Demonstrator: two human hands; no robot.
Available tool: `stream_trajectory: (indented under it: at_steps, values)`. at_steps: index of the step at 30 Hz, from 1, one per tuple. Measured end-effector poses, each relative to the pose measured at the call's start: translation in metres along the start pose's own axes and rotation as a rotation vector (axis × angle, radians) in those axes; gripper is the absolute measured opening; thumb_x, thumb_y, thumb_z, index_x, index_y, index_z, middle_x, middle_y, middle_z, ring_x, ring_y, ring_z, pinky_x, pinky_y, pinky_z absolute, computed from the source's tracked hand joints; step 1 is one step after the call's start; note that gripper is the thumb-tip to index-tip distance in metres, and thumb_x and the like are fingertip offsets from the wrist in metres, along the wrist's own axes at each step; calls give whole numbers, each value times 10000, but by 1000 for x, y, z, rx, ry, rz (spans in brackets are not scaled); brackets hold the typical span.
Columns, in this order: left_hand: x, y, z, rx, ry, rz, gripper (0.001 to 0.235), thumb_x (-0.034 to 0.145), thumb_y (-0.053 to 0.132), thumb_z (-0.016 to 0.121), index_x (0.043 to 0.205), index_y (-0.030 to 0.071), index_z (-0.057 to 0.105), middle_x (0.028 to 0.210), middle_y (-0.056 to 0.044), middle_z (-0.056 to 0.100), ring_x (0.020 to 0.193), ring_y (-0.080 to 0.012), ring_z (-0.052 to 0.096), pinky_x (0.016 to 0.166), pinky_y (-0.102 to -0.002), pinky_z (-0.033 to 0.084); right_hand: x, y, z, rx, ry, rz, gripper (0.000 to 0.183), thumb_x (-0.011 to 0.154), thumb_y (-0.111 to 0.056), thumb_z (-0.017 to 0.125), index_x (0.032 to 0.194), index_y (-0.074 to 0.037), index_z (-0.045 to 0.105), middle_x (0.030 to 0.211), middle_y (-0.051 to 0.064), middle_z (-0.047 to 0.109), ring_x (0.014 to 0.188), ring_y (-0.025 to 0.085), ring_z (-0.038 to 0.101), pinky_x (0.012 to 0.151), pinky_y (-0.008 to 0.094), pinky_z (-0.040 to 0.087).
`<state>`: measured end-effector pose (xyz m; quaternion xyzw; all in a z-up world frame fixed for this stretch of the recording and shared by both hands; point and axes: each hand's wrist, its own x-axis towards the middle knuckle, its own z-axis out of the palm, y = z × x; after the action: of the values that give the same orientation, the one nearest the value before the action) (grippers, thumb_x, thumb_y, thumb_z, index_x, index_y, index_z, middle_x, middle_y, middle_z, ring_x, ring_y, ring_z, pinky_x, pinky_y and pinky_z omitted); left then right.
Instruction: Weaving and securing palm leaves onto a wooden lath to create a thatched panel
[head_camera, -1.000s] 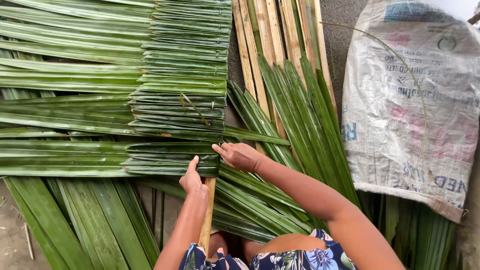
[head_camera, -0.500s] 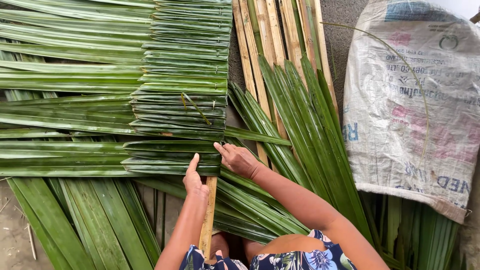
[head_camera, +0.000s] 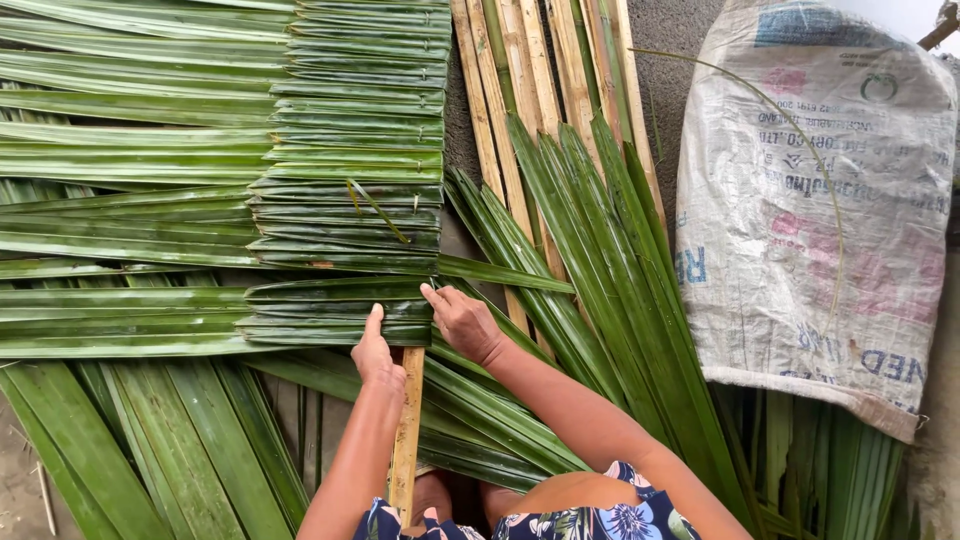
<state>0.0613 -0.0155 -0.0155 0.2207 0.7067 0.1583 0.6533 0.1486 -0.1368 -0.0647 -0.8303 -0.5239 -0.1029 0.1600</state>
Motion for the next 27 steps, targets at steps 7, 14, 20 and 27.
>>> stream_trajectory:
  at_steps: [7,14,20,27]
  values:
    - [5,17,-2,-73,6,72,853,667,298,985,1261,-156,574,1200,-298,628,1121,-339,661,907,-467,556,19,-13,-14,806,131,480,259,926,-81,687,1178,-141,699,960,-11,712,827,121,717,708,215,592]
    - [12,23,-32,-140,16,116,953,687,217,1012,1325,-184,427,1188,-303,571,1044,-334,661,836,-516,590,36,-11,57,1255,58,689,248,918,19,694,1165,8,717,978,223,749,927,290,732,745,430,606]
    - [7,27,-37,-140,-6,111,943,717,217,995,1342,-169,404,1206,-279,555,1047,-309,656,821,-481,605,46,-14,64,1103,38,573,248,885,-159,761,1125,-223,752,939,-11,770,968,138,728,857,347,564]
    - [-59,53,-26,-148,-5,61,901,710,208,973,1336,-130,420,1189,-244,558,1047,-291,652,852,-454,611,47,-26,78,1157,40,641,216,910,-157,735,1121,-199,751,947,11,767,959,147,722,859,353,566]
